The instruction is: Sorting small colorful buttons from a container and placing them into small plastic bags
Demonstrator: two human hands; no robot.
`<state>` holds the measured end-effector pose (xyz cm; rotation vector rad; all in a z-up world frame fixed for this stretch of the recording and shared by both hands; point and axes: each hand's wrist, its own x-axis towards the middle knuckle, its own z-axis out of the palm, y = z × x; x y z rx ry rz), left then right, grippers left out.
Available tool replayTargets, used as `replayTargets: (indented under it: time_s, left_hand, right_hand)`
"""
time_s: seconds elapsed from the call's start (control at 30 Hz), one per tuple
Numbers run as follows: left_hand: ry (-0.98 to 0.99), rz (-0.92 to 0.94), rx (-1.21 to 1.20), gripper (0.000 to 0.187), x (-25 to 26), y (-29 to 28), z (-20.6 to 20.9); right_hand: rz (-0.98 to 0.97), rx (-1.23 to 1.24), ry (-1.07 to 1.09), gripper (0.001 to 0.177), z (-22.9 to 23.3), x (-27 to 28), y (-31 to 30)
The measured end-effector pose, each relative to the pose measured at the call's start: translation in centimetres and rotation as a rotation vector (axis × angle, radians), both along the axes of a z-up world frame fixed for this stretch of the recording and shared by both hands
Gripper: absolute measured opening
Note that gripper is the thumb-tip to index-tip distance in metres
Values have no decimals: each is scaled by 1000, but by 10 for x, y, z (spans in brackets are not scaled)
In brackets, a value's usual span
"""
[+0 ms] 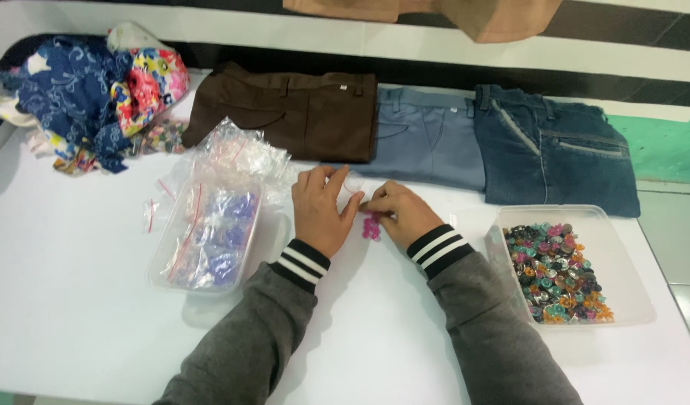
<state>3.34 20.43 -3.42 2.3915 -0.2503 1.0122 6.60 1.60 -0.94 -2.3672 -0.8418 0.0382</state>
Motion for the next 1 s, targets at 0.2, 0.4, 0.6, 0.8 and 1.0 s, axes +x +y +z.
replayTargets:
  time_s: [0.2, 0.4, 0.6, 0.8, 1.0]
  left_hand:
    - [25, -4, -11, 41, -2, -3, 0]
    - [43, 6, -4, 46, -2, -3, 3]
    - [82, -17, -16, 48, -5, -3, 6]
    - [111, -130, -97, 50, -5, -7, 5]
    - [80, -93, -207, 50, -3, -5, 4]
  right_hand:
    - [-107, -114, 40, 22, -2, 2, 2]
    - [-196, 72, 32, 15, -17, 7, 3]
    - [-300, 493, -30, 11, -7, 6, 4]
    - [-232, 627, -171, 10, 19, -10, 21]
    - [-238, 613, -224, 15, 21, -13, 22]
